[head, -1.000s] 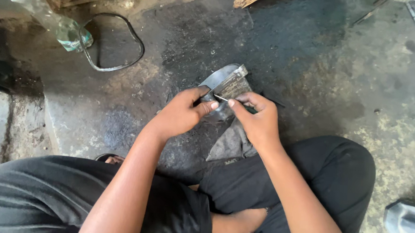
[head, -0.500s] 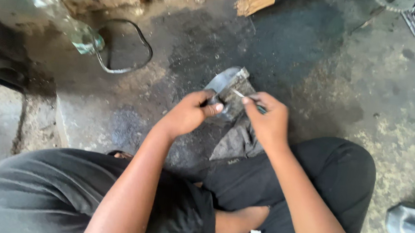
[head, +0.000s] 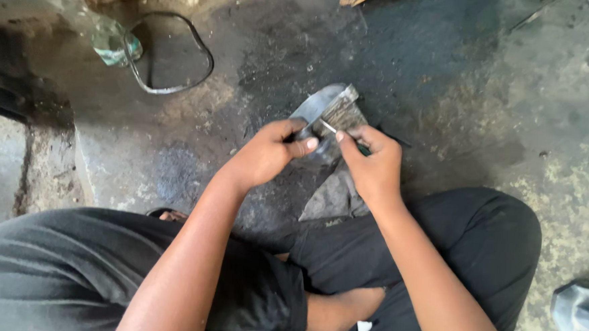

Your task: The person sits on the floor and uses a green-handled screwdriver to scrape and clean a small, dirty metal object. They repeatedly rub the tool against the surface of the object, which is held in their left hand, to remove grime or residue.

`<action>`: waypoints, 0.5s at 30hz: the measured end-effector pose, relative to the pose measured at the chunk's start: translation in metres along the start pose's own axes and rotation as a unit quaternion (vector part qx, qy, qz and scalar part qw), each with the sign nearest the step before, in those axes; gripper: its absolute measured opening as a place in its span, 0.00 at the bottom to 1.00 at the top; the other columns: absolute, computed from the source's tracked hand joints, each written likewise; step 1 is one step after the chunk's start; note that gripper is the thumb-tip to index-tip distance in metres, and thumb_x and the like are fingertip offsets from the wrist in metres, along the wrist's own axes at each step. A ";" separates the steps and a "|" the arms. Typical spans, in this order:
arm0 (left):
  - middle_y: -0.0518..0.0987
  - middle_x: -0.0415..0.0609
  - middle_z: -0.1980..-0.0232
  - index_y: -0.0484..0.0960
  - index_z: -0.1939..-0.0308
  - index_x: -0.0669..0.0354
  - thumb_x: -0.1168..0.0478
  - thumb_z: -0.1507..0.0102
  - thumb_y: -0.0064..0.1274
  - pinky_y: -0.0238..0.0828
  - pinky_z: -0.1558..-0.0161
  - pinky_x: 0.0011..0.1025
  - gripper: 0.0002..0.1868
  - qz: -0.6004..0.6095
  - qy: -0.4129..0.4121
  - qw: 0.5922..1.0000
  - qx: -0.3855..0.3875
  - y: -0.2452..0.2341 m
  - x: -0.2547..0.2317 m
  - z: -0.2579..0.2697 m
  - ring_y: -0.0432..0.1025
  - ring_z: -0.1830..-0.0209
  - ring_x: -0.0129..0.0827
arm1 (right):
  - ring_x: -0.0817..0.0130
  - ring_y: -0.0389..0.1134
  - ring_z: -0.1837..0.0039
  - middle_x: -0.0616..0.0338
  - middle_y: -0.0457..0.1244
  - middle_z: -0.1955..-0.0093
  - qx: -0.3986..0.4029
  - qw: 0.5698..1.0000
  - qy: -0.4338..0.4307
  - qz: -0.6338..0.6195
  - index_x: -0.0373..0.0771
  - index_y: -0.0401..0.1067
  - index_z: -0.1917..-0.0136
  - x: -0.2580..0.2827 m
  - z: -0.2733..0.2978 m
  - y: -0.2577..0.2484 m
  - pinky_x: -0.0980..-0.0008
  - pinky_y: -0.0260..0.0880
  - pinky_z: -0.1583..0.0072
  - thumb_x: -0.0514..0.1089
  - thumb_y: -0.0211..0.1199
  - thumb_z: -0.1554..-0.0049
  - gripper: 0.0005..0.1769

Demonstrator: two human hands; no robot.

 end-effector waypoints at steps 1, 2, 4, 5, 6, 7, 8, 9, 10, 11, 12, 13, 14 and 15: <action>0.83 0.52 0.54 0.80 0.48 0.67 0.53 0.36 0.57 0.70 0.48 0.33 0.21 0.007 -0.011 1.000 0.006 0.000 0.001 0.001 0.73 0.53 0.32 | 0.81 0.63 0.59 0.63 0.68 0.64 -0.014 1.000 -0.002 -0.014 0.30 0.76 0.57 0.000 0.000 -0.001 0.73 0.65 0.56 0.39 0.66 0.40 0.08; 0.84 0.53 0.55 0.81 0.49 0.68 0.53 0.36 0.57 0.70 0.49 0.34 0.21 0.012 -0.014 1.000 0.011 -0.001 -0.001 -0.003 0.73 0.54 0.33 | 0.81 0.64 0.59 0.63 0.67 0.65 -0.010 1.000 -0.011 0.008 0.30 0.76 0.56 0.002 0.003 -0.001 0.74 0.65 0.56 0.39 0.67 0.41 0.08; 0.83 0.53 0.55 0.81 0.48 0.67 0.52 0.37 0.57 0.70 0.49 0.33 0.21 0.003 -0.026 1.000 0.008 -0.001 -0.002 -0.002 0.73 0.54 0.34 | 0.81 0.66 0.61 0.63 0.66 0.67 -0.002 0.998 -0.027 0.049 0.30 0.76 0.56 0.007 0.013 0.005 0.74 0.66 0.57 0.39 0.68 0.44 0.08; 0.83 0.53 0.54 0.82 0.47 0.66 0.52 0.37 0.57 0.70 0.49 0.33 0.22 -0.002 -0.033 0.999 0.005 -0.002 -0.001 -0.001 0.74 0.53 0.34 | 0.81 0.64 0.60 0.64 0.66 0.66 -0.007 0.999 -0.028 0.031 0.30 0.76 0.57 0.007 0.007 0.003 0.74 0.65 0.57 0.39 0.67 0.43 0.08; 0.84 0.53 0.53 0.81 0.47 0.67 0.52 0.37 0.57 0.70 0.49 0.33 0.22 0.005 -0.029 1.000 0.007 -0.002 0.000 -0.001 0.74 0.53 0.34 | 0.81 0.63 0.60 0.64 0.66 0.66 -0.010 1.000 -0.023 0.013 0.30 0.76 0.57 0.004 0.001 0.000 0.74 0.65 0.57 0.39 0.66 0.41 0.08; 0.84 0.53 0.53 0.81 0.47 0.67 0.52 0.36 0.56 0.70 0.48 0.33 0.22 0.013 -0.025 1.000 0.009 -0.002 0.002 -0.002 0.74 0.53 0.34 | 0.81 0.62 0.59 0.65 0.66 0.66 -0.014 1.000 -0.019 -0.004 0.30 0.76 0.58 0.002 -0.001 -0.001 0.73 0.64 0.57 0.39 0.65 0.40 0.09; 0.85 0.52 0.52 0.81 0.47 0.67 0.53 0.36 0.56 0.70 0.48 0.32 0.22 0.023 -0.020 0.999 0.011 0.000 0.003 -0.003 0.74 0.52 0.34 | 0.81 0.61 0.60 0.65 0.65 0.66 -0.014 1.000 0.009 -0.011 0.31 0.76 0.58 -0.001 -0.001 -0.002 0.73 0.62 0.58 0.40 0.65 0.40 0.09; 0.84 0.52 0.51 0.80 0.46 0.67 0.53 0.36 0.57 0.69 0.47 0.32 0.22 0.008 -0.004 1.000 0.004 0.001 0.004 0.000 0.74 0.51 0.33 | 0.80 0.60 0.61 0.65 0.64 0.67 -0.015 0.999 0.037 -0.018 0.31 0.76 0.59 -0.004 0.000 -0.002 0.72 0.61 0.59 0.40 0.65 0.40 0.10; 0.83 0.52 0.50 0.80 0.46 0.68 0.53 0.36 0.57 0.69 0.46 0.32 0.22 -0.010 0.018 1.000 -0.004 -0.001 0.002 -0.001 0.74 0.50 0.33 | 0.80 0.59 0.62 0.65 0.64 0.68 -0.019 0.998 0.059 -0.025 0.31 0.76 0.60 -0.005 -0.003 -0.003 0.71 0.60 0.60 0.41 0.65 0.40 0.10; 0.82 0.51 0.50 0.79 0.45 0.68 0.53 0.35 0.58 0.68 0.46 0.32 0.22 -0.027 0.040 0.999 -0.012 -0.002 -0.001 -0.004 0.74 0.49 0.32 | 0.81 0.62 0.61 0.66 0.65 0.67 -0.015 1.000 0.018 -0.003 0.31 0.76 0.59 0.001 -0.001 -0.002 0.72 0.62 0.59 0.40 0.65 0.41 0.09; 0.82 0.52 0.50 0.79 0.45 0.68 0.53 0.36 0.57 0.68 0.46 0.32 0.23 -0.025 0.032 0.999 -0.011 -0.002 -0.001 -0.006 0.74 0.49 0.33 | 0.82 0.64 0.60 0.67 0.66 0.67 -0.009 1.000 -0.022 0.019 0.31 0.76 0.58 0.007 0.008 0.002 0.74 0.64 0.57 0.40 0.66 0.41 0.08; 0.83 0.53 0.51 0.79 0.45 0.68 0.53 0.36 0.57 0.69 0.46 0.32 0.23 -0.023 0.024 0.999 -0.009 -0.003 0.000 -0.007 0.74 0.50 0.33 | 0.83 0.66 0.59 0.68 0.67 0.66 -0.003 0.997 -0.061 0.040 0.32 0.76 0.58 0.011 0.013 0.004 0.75 0.66 0.55 0.40 0.66 0.42 0.08; 0.83 0.53 0.51 0.79 0.46 0.68 0.53 0.36 0.57 0.69 0.46 0.33 0.23 -0.021 0.011 1.000 -0.006 -0.002 0.002 -0.004 0.74 0.50 0.34 | 0.82 0.64 0.60 0.67 0.65 0.67 -0.015 0.999 -0.023 0.024 0.32 0.76 0.59 0.005 0.007 0.000 0.74 0.64 0.57 0.40 0.65 0.41 0.09; 0.83 0.54 0.52 0.80 0.46 0.68 0.53 0.36 0.57 0.70 0.47 0.34 0.22 -0.005 0.000 1.000 0.001 0.000 0.004 -0.003 0.74 0.51 0.35 | 0.81 0.61 0.62 0.67 0.64 0.68 -0.026 1.000 0.015 0.008 0.32 0.75 0.60 -0.002 -0.005 -0.007 0.73 0.61 0.59 0.40 0.65 0.40 0.10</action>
Point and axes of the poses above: each hand's wrist, its own z-axis away from the middle knuckle, its own y-axis out of the palm, x = y × z, the point moved 5 cm from there along -z, towards the middle knuckle
